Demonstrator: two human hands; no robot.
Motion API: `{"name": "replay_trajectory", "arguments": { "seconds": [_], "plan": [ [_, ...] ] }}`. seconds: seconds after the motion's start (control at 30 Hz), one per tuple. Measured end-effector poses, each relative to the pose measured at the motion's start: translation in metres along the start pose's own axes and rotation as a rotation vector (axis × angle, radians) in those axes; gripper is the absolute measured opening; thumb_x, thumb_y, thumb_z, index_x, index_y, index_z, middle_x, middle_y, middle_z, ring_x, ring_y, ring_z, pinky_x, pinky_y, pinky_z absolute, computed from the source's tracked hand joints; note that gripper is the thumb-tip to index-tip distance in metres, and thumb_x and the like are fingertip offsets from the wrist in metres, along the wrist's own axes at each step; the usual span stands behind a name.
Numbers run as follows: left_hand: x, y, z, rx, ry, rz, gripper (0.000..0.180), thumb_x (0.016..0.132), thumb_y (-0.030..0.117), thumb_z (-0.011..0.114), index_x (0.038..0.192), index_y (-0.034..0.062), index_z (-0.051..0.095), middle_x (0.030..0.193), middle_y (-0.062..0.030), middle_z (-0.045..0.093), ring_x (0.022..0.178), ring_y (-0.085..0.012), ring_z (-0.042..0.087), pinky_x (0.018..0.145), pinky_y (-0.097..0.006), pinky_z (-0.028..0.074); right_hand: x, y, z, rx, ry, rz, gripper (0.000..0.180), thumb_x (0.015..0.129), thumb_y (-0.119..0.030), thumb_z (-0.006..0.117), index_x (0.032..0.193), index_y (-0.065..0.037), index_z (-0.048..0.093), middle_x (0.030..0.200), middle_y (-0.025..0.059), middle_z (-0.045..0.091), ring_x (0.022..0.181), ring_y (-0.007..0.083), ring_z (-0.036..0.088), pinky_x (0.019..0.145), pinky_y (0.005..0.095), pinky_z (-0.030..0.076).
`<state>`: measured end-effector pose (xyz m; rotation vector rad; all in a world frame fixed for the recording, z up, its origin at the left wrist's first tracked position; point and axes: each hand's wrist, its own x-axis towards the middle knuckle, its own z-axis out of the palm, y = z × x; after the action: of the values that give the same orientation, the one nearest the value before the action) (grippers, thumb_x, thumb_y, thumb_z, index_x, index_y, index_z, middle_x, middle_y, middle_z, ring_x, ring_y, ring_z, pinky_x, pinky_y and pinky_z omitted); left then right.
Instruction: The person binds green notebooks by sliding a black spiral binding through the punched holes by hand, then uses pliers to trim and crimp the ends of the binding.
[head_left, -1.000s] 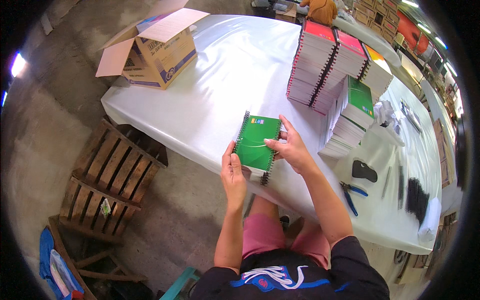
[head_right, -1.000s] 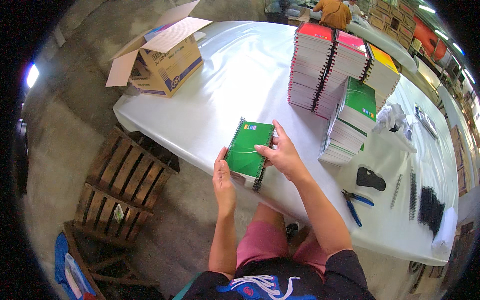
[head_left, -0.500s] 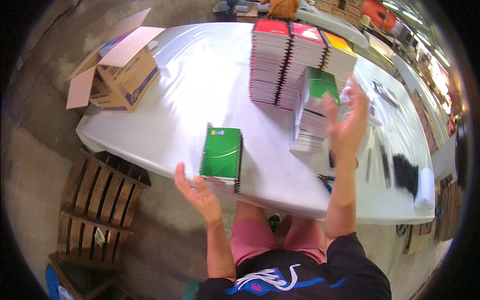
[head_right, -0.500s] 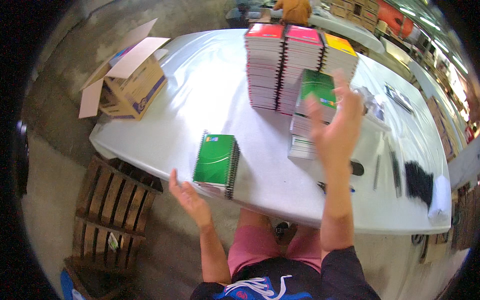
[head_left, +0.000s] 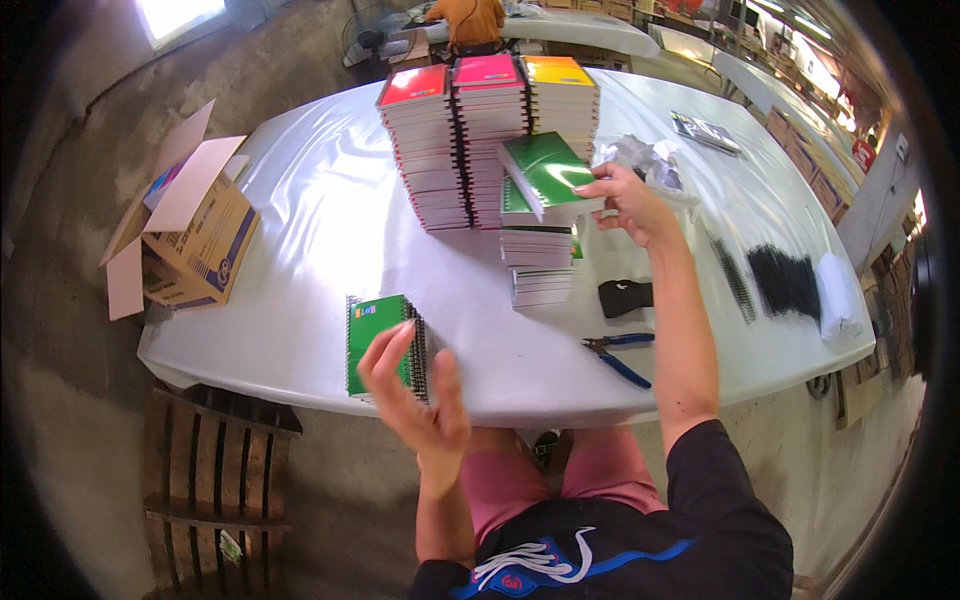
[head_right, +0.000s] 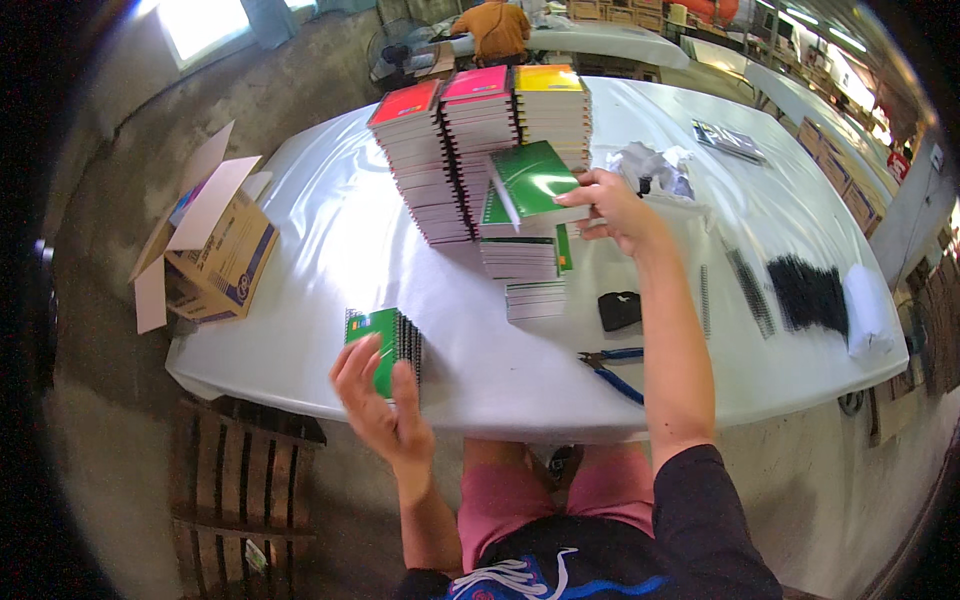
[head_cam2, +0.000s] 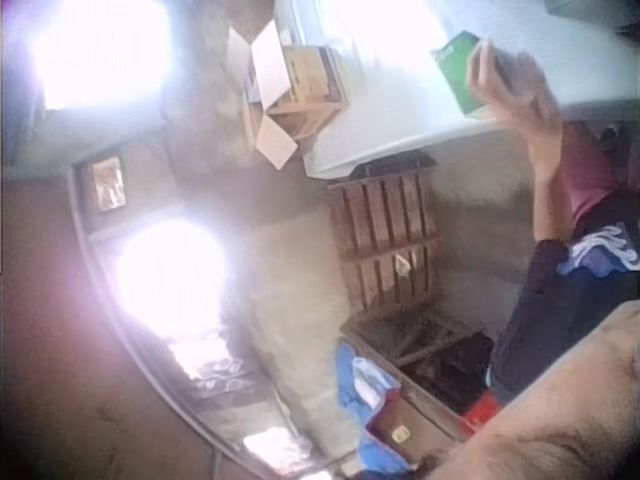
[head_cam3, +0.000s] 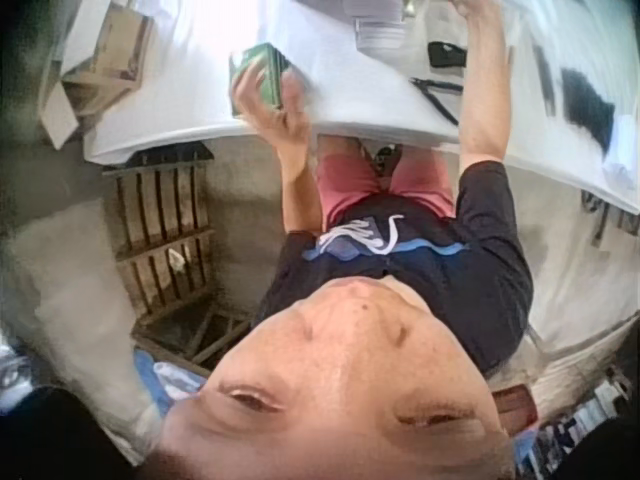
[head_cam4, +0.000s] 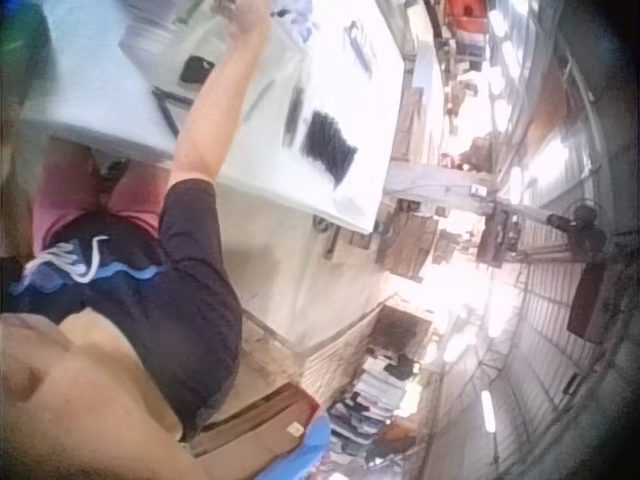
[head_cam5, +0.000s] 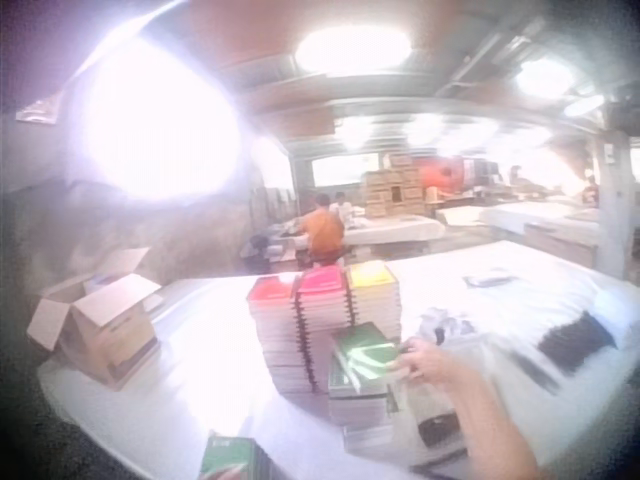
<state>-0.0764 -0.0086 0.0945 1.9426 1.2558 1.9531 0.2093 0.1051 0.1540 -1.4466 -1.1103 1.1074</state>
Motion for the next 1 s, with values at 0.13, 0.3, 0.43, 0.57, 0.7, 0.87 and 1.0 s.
{"name": "replay_trajectory", "arguments": {
  "seconds": [0.13, 0.3, 0.43, 0.57, 0.7, 0.87, 1.0],
  "plan": [
    [0.035, 0.014, 0.072, -0.019, -0.264, 0.126, 0.051, 0.085, 0.021, 0.065, 0.129, -0.0007, 0.048, 0.128, -0.0201, 0.050, 0.120, -0.0295, 0.049, 0.096, -0.040, 0.040, 0.011, 0.003, -0.010, -0.028, -0.064, -0.032, 0.035, 0.078, -0.020, 0.072, 0.103, -0.005, 0.052, 0.086, 0.0023, 0.055, 0.075, 0.0131, 0.055, 0.070, 0.0317, 0.053],
    [0.054, -0.013, 0.135, 0.297, -0.434, 0.229, 0.054, 0.091, 0.038, 0.056, 0.133, 0.0044, 0.047, 0.137, -0.0180, 0.045, 0.129, -0.0364, 0.039, 0.104, -0.047, 0.031, -0.004, -0.008, -0.003, -0.446, 0.256, -0.318, 0.033, 0.077, -0.014, 0.072, 0.101, -0.004, 0.051, 0.087, 0.0089, 0.059, 0.072, 0.0164, 0.058, 0.069, 0.0323, 0.051],
    [0.063, -0.017, 0.131, 0.246, -0.265, 0.164, 0.052, 0.093, 0.039, 0.054, 0.131, 0.0044, 0.047, 0.133, -0.0142, 0.049, 0.128, -0.0273, 0.042, 0.101, -0.050, 0.032, -0.043, -0.009, 0.013, -0.160, 0.280, -0.553, 0.032, 0.076, -0.007, 0.071, 0.099, -0.005, 0.049, 0.082, 0.0128, 0.062, 0.076, 0.0183, 0.062, 0.067, 0.0329, 0.048],
    [0.066, 0.014, 0.087, -0.955, -0.391, -0.473, 0.032, 0.087, 0.010, 0.066, 0.115, -0.0008, 0.053, 0.107, -0.0056, 0.063, 0.092, -0.0138, 0.058, 0.083, -0.024, 0.044, -0.110, 0.024, 0.049, -0.064, 0.068, -0.663, 0.035, 0.079, -0.007, 0.071, 0.107, -0.008, 0.049, 0.087, 0.0106, 0.066, 0.070, 0.0174, 0.060, 0.067, 0.0323, 0.048],
    [0.042, 0.006, 0.037, 0.042, -0.660, 0.021, 0.025, 0.076, 0.000, 0.067, 0.099, 0.0072, 0.059, 0.092, -0.0075, 0.063, 0.079, -0.0245, 0.060, 0.081, -0.041, 0.044, -0.097, 0.072, -0.030, -0.126, 0.344, -0.438, 0.030, 0.092, -0.024, 0.057, 0.117, -0.006, 0.058, 0.102, 0.0053, 0.064, 0.086, 0.0138, 0.057, 0.076, 0.0291, 0.049],
    [-0.024, -0.021, 0.054, 0.589, -1.102, 0.191, 0.027, 0.069, 0.004, 0.065, 0.094, 0.0110, 0.056, 0.102, -0.0013, 0.057, 0.114, -0.0235, 0.050, 0.100, -0.073, 0.011, -0.034, 0.190, -0.149, -1.135, 0.881, -0.117, 0.031, 0.084, -0.025, 0.064, 0.108, -0.005, 0.062, 0.109, 0.0183, 0.061, 0.097, 0.0337, 0.060, 0.083, 0.0430, 0.047],
    [-0.040, -0.014, 0.055, 0.486, -0.956, 0.068, 0.053, 0.063, 0.037, 0.079, 0.096, 0.0083, 0.048, 0.122, -0.0094, 0.042, 0.135, -0.0348, 0.023, 0.098, -0.074, 0.010, -0.038, 0.194, -0.157, -1.102, 0.661, -0.009, 0.024, 0.084, -0.023, 0.062, 0.100, -0.005, 0.064, 0.110, 0.0170, 0.061, 0.100, 0.0349, 0.059, 0.084, 0.0450, 0.046]
  ]
}}
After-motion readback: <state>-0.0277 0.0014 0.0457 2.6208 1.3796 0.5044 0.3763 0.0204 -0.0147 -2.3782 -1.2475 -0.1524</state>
